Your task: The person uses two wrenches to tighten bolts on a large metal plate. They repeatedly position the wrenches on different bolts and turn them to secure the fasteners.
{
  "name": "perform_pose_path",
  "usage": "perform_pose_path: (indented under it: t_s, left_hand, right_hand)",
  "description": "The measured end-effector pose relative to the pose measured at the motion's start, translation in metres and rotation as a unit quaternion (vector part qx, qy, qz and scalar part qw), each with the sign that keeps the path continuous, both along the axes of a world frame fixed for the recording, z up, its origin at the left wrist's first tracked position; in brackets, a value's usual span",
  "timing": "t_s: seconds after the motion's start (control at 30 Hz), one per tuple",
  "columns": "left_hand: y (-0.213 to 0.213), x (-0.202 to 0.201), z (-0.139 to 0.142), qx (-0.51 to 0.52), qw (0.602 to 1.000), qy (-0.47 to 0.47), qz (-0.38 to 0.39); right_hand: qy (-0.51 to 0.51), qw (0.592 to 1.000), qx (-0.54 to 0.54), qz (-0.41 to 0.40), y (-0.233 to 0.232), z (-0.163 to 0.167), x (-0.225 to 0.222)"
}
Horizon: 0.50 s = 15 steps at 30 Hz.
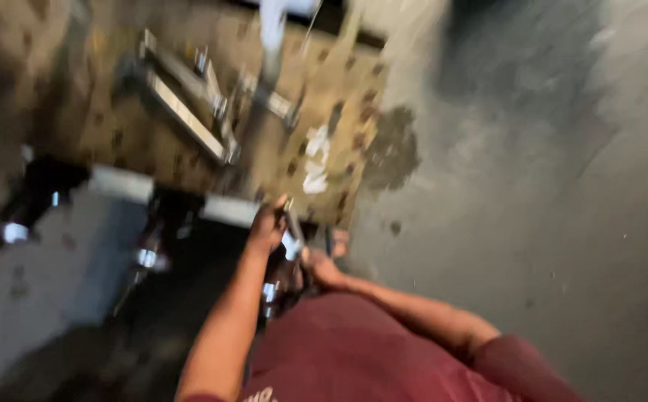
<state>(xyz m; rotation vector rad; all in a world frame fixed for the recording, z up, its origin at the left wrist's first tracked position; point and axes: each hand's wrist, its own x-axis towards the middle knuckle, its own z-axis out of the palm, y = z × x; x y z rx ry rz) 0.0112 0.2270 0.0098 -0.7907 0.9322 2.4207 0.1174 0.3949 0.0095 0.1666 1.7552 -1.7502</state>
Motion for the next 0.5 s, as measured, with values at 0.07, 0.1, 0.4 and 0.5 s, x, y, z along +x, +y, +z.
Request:
perform_pose_path:
  t_s: [0.07, 0.1, 0.4, 0.5]
  left_hand:
    - [-0.008, 0.001, -0.003, 0.009, 1.0, 0.003, -0.014]
    - [-0.013, 0.002, -0.005, -0.006, 0.999, 0.0, -0.035]
    - [-0.029, 0.009, -0.012, 0.035, 0.996, -0.054, -0.054]
    - [-0.031, 0.013, -0.021, 0.038, 0.996, -0.038, -0.066]
  right_hand:
    - [-0.142, 0.955, -0.259, -0.038, -0.009, -0.003, 0.006]
    - [-0.213, 0.954, -0.201, -0.071, -0.008, -0.005, 0.007]
    - [-0.344, 0.919, -0.168, -0.093, 0.012, 0.014, 0.018]
    - [-0.333, 0.918, -0.161, -0.145, 0.001, -0.002, 0.025]
